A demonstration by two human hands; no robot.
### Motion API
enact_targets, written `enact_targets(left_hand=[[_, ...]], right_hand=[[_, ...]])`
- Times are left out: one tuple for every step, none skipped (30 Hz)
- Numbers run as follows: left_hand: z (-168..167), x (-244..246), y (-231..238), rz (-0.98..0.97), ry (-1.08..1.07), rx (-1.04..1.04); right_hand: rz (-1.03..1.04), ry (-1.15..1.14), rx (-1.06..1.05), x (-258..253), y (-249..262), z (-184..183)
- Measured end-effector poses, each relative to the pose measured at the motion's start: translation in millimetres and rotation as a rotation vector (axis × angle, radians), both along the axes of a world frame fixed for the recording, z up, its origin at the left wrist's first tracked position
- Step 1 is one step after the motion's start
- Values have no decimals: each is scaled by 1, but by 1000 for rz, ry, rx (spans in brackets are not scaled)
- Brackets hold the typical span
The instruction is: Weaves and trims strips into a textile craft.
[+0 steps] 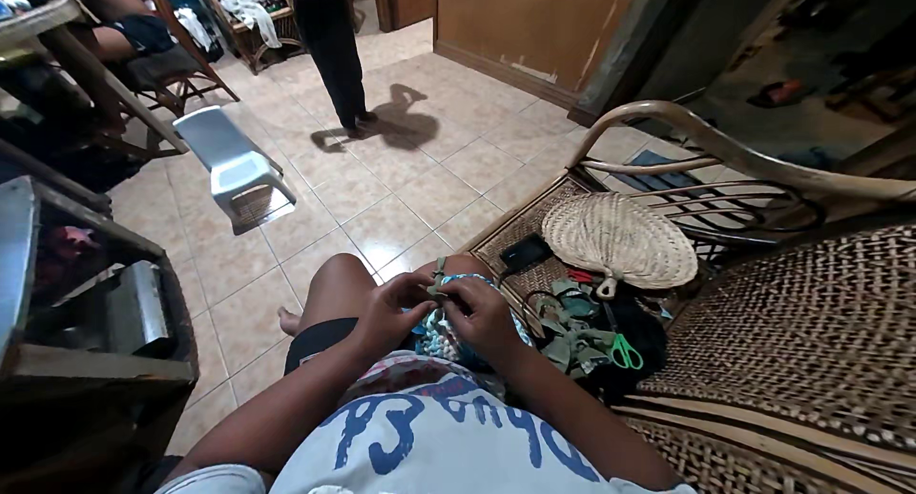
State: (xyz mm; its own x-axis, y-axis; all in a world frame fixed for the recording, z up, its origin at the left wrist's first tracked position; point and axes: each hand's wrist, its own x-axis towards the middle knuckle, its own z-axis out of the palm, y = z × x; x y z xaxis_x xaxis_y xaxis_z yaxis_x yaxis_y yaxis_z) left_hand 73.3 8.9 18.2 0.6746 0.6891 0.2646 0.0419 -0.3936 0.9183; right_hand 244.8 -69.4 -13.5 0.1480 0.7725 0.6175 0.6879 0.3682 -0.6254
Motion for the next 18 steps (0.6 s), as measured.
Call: enact_targets(left_hand=[[-2, 2, -2, 15, -29, 44], [-3, 3, -5, 28, -63, 60], [-4, 5, -8, 38, -90, 38], [-4, 7, -10, 43, -111, -21], [-2, 8, -12, 41, -123, -116], [1, 8, -12, 35, -125, -230], [3, 9, -12, 30, -126, -325], [4, 9, -11, 23, -125, -384], [4, 9, -10, 16, -125, -412], [5, 9, -9, 9, -123, -423], [5, 9, -9, 4, -118, -425], [6, 9, -9, 4, -107, -413], [6, 9, -9, 3, -98, -393], [5, 8, -8, -3, -92, -365], [4, 7, -7, -8, -86, -340], [4, 6, -6, -14, -75, -327], [4, 5, -5, -16, -63, -325], [4, 5, -4, -8, -55, -326]], right_hand=[[-20, -3, 52, -1, 1, -3], [-28, 30, 92, -2, 2, -6], [-22, 93, 115, -3, 2, -8], [-1, 182, 125, -4, 2, -10], [24, 278, 130, -5, 2, -13], [49, 365, 128, -5, 3, -15], [73, 431, 121, -5, 3, -16], [94, 476, 116, -6, 3, -16], [113, 501, 117, -6, 3, -17], [131, 515, 123, -6, 3, -17], [148, 520, 126, -5, 4, -18], [159, 518, 130, -5, 4, -18], [168, 510, 132, -5, 4, -18], [175, 503, 133, -5, 4, -19], [183, 504, 132, -5, 3, -19], [197, 515, 123, -5, 3, -19], [214, 539, 105, -5, 2, -18], [235, 578, 68, -5, 1, -16]])
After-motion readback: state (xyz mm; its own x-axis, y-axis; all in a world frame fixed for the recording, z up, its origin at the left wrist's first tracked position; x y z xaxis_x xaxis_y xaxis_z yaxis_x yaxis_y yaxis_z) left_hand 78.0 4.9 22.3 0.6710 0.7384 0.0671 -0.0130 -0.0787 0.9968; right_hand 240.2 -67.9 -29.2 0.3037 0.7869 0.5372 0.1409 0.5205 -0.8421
